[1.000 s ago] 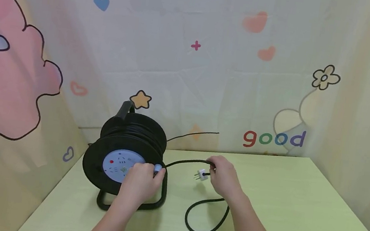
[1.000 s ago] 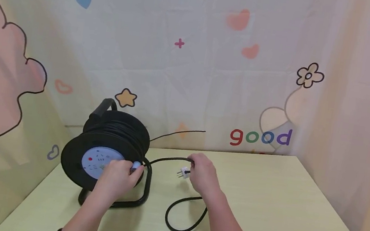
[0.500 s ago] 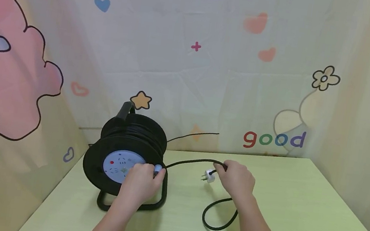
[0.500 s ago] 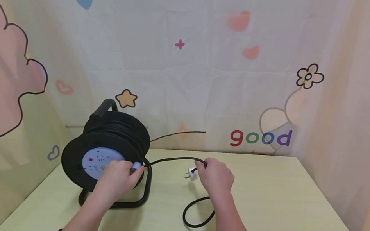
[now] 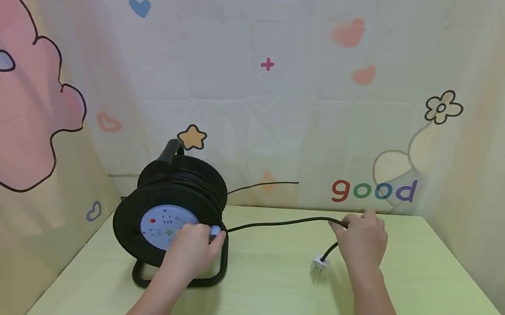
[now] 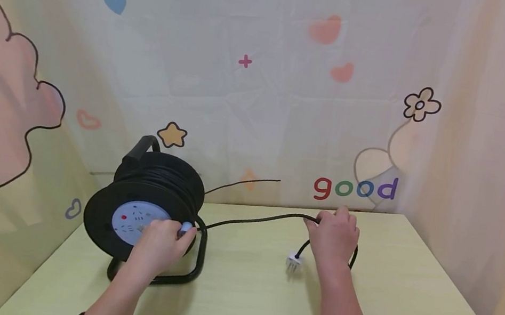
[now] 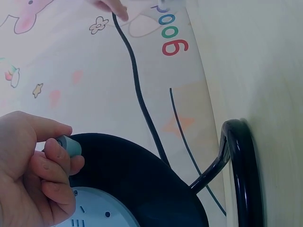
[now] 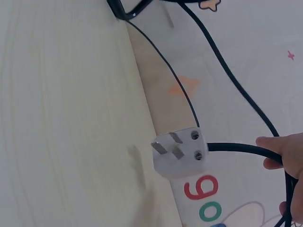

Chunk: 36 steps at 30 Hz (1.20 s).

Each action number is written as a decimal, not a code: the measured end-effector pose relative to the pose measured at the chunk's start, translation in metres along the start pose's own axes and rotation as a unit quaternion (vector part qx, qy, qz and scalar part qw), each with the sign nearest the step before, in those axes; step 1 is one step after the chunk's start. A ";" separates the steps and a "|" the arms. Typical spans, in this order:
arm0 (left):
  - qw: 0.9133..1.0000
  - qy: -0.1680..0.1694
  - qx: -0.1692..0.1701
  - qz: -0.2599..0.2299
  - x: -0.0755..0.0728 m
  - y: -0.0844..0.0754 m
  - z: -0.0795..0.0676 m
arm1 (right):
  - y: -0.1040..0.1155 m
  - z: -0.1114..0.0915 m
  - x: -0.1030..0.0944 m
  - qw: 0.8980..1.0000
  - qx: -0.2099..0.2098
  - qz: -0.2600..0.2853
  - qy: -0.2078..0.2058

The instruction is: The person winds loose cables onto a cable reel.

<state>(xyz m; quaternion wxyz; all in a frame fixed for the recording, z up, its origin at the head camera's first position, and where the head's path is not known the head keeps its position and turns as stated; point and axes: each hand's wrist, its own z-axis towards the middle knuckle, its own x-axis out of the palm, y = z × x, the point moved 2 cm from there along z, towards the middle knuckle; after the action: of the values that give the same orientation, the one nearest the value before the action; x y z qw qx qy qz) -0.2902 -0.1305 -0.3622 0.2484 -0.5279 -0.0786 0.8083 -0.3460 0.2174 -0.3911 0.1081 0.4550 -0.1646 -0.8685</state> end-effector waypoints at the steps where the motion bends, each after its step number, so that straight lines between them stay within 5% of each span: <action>1: 1.000 0.001 -0.002 -0.001 0.000 0.000 0.000 | -0.003 0.001 -0.001 1.000 -0.001 -0.006 0.005; 11: 1.000 0.006 -0.009 -0.002 0.000 0.002 -0.001 | -0.009 0.004 -0.010 0.999 -0.011 -0.044 -0.007; 21: 1.000 0.014 -0.013 -0.007 -0.001 0.000 -0.001 | -0.012 0.004 -0.008 0.999 0.004 0.041 -0.006; 27: 1.000 0.020 -0.012 -0.002 -0.002 0.000 -0.002 | -0.019 0.005 -0.002 0.995 -0.024 0.096 -0.014; 36: 1.000 0.020 -0.011 -0.003 -0.001 0.003 0.000 | -0.028 0.012 0.004 0.986 -0.039 0.145 0.066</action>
<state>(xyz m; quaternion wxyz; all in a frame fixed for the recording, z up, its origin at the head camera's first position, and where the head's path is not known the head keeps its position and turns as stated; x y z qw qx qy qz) -0.2908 -0.1334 -0.3628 0.2465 -0.5464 -0.0846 0.7959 -0.3590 0.2444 -0.3982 0.2617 0.4780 -0.1874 -0.8173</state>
